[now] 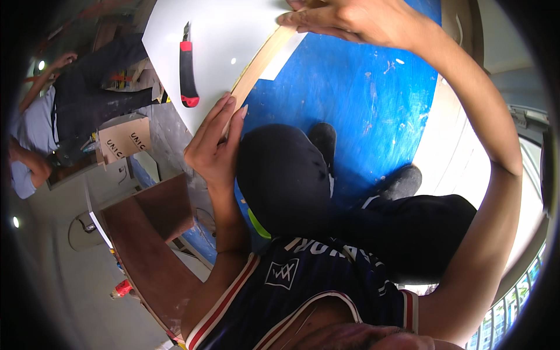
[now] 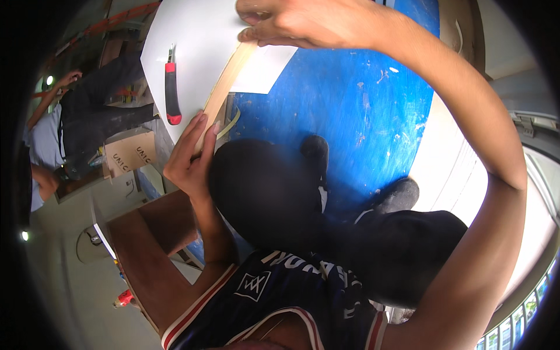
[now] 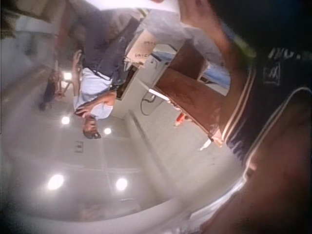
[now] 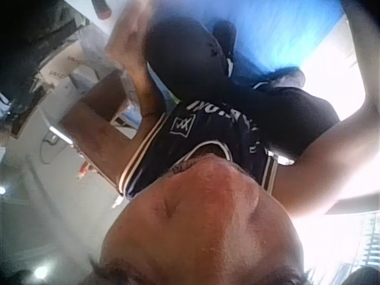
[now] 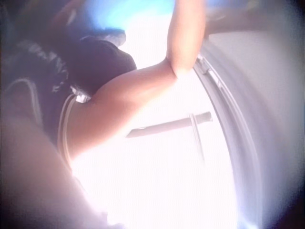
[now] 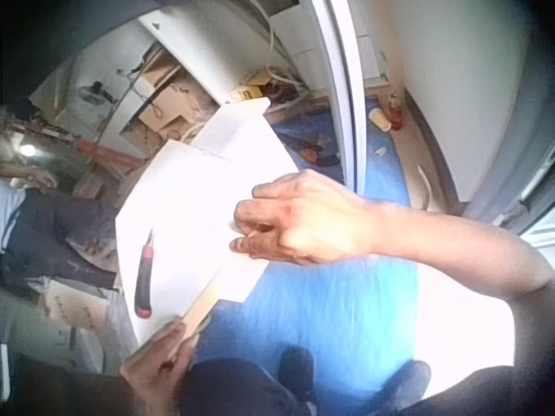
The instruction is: The person trims the edge of a white board using a utility knife and then applies a strip of edging tape along the side of the board.
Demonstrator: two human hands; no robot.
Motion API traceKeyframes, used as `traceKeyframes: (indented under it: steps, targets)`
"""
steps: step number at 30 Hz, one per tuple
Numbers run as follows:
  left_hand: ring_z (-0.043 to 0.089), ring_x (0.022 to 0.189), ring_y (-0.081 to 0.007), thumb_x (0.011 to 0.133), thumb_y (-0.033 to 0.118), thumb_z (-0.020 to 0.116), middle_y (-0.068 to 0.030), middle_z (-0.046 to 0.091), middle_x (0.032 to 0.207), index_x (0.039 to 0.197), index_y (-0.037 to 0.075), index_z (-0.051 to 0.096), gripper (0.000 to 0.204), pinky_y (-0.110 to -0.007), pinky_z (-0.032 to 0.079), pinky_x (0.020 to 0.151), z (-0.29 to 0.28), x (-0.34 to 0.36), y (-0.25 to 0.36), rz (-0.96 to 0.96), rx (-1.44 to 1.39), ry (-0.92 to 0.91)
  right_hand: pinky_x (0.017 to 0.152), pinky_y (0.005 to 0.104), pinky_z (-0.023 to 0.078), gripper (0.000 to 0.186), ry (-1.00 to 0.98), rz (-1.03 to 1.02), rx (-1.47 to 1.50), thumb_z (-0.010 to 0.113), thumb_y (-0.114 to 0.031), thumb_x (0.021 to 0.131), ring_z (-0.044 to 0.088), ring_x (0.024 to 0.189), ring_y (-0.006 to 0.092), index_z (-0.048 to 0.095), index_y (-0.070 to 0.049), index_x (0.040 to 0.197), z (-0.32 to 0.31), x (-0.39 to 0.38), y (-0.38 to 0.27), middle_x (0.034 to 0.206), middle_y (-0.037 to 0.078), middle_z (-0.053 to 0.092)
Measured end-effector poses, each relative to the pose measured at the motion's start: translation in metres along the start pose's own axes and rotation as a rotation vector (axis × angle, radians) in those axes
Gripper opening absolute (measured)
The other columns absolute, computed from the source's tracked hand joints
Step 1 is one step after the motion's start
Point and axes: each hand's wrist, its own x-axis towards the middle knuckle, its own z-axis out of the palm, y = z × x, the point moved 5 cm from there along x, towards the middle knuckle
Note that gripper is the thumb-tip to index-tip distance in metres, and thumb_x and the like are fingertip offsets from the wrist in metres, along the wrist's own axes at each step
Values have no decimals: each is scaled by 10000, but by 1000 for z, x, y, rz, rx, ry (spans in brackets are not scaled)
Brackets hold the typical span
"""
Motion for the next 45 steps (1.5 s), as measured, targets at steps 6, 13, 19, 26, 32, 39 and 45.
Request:
traceKeyframes:
  steps: [6, 13, 19, 26, 32, 39, 45]
  targets:
    - [835, 1037, -282, 841, -48, 909, -170, 846, 1091, 1105, -28, 844, 272, -343, 666, 881, 7, -5, 2, -37, -9, 2, 574, 421, 547, 247, -29, -41, 41, 721, -209, 990, 687, 745, 275, 694, -4, 855, -9, -2, 2, 832, 96, 614]
    - [839, 1009, -285, 855, -40, 902, -182, 844, 1083, 1098, -29, 843, 250, -337, 666, 817, 5, -2, 7, -10, 70, -3, 581, 453, 544, 273, -60, -40, 52, 708, -203, 979, 678, 716, 322, 650, 21, 834, -5, -6, 3, 807, 117, 580]
    - [838, 922, -279, 844, -48, 893, -175, 844, 1063, 1057, -36, 833, 222, -333, 658, 785, -25, 3, 25, 55, 117, -16, 632, 428, 601, 249, -119, -52, 71, 763, -181, 938, 714, 773, 286, 748, 57, 1009, -18, 6, -11, 904, 122, 634]
    - [823, 861, -301, 814, -87, 886, -199, 835, 1044, 1032, -80, 816, 229, -348, 658, 791, -40, 13, 41, 188, 83, 12, 679, 357, 634, 288, -68, 110, 345, 829, -204, 946, 746, 802, 227, 811, 37, 1103, -19, -4, 6, 990, 110, 720]
    - [799, 844, -320, 885, -104, 796, -200, 827, 1000, 1100, -104, 781, 215, -365, 632, 786, -62, 14, 38, -12, -83, 69, 758, 282, 628, 275, -61, 533, 868, 867, -120, 942, 766, 905, 170, 833, -1, 1188, -46, -1, 29, 1036, 115, 786]
    - [748, 735, -130, 1065, 42, 695, -126, 809, 939, 1235, 14, 792, 197, -274, 564, 670, -17, 0, 5, -517, -167, -186, 765, 347, 604, 325, -269, 406, 664, 855, -183, 936, 743, 929, 250, 812, -20, 1213, -26, -8, 25, 1061, 126, 782]
    - [728, 727, -131, 1057, 50, 722, -112, 792, 971, 1260, 33, 783, 213, -275, 543, 644, -14, 3, 2, -202, 56, -229, 807, 399, 588, 405, -318, 161, -154, 800, -223, 932, 689, 965, 265, 764, -63, 1303, -15, 4, 3, 1067, 85, 733]
